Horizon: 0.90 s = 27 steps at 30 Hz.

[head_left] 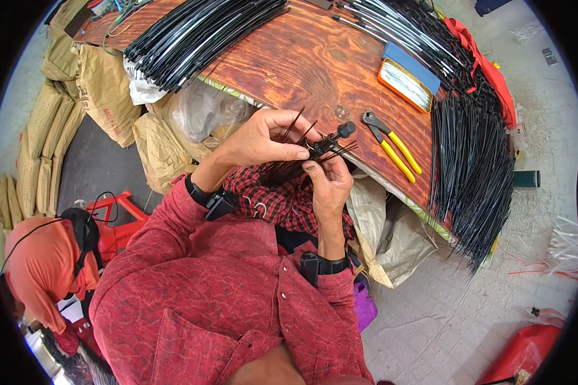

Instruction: The recorder is bundling groups of black rods using plastic ties and wire at a production workbench.

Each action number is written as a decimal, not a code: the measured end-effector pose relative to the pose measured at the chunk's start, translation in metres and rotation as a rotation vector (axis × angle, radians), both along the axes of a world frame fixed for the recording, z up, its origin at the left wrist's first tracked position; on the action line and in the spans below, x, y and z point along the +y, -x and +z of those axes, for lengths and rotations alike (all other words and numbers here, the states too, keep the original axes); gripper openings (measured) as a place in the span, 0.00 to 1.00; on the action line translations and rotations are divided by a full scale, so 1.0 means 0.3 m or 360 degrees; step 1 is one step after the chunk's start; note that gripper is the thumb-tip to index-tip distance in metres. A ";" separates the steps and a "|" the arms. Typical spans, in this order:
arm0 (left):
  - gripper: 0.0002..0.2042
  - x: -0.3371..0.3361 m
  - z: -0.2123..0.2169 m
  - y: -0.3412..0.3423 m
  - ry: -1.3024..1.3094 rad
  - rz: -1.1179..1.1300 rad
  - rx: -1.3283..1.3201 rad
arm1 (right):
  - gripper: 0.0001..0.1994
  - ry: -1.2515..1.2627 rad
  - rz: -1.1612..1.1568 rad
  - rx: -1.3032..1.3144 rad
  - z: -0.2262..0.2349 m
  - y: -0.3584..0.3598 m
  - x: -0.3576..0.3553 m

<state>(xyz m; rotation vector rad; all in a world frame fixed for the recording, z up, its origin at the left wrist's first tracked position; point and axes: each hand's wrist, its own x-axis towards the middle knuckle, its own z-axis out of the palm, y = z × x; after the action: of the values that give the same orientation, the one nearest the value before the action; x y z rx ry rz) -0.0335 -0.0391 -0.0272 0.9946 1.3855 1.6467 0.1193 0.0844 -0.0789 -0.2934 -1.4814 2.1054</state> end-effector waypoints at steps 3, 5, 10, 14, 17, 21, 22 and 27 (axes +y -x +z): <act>0.17 0.005 0.008 0.004 0.0110 -0.0012 0.0037 | 0.11 0.0003 0.0000 -0.0003 -0.005 -0.003 0.001; 0.17 0.014 0.016 0.005 0.0086 -0.0017 0.0028 | 0.11 -0.0007 -0.0020 -0.0019 -0.001 -0.006 0.003; 0.18 0.023 -0.004 -0.017 0.0013 0.0061 0.0044 | 0.12 -0.0145 -0.0040 -0.0109 0.013 -0.019 0.009; 0.20 0.024 0.020 -0.040 0.0043 0.0130 -0.0044 | 0.12 -0.0417 -0.0069 -0.0192 0.011 -0.033 0.014; 0.20 0.022 0.039 -0.065 0.0100 0.0162 0.0015 | 0.14 -0.0427 -0.0040 -0.0258 0.026 -0.035 0.016; 0.19 0.024 0.048 -0.072 0.0020 0.0190 0.0384 | 0.19 -0.0005 0.0125 -0.0107 -0.003 -0.019 0.048; 0.19 0.023 0.053 -0.067 -0.0035 0.0178 0.0502 | 0.20 0.0018 0.0136 -0.0074 -0.009 -0.017 0.053; 0.18 0.001 0.016 -0.053 -0.0150 0.0067 -0.0086 | 0.22 0.0110 0.0249 -0.0029 -0.052 -0.018 0.066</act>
<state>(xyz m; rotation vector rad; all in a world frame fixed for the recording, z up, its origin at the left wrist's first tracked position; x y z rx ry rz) -0.0176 -0.0388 -0.0223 0.9724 1.3118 1.7711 0.1247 0.1043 -0.0945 -0.2295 -1.4869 2.2868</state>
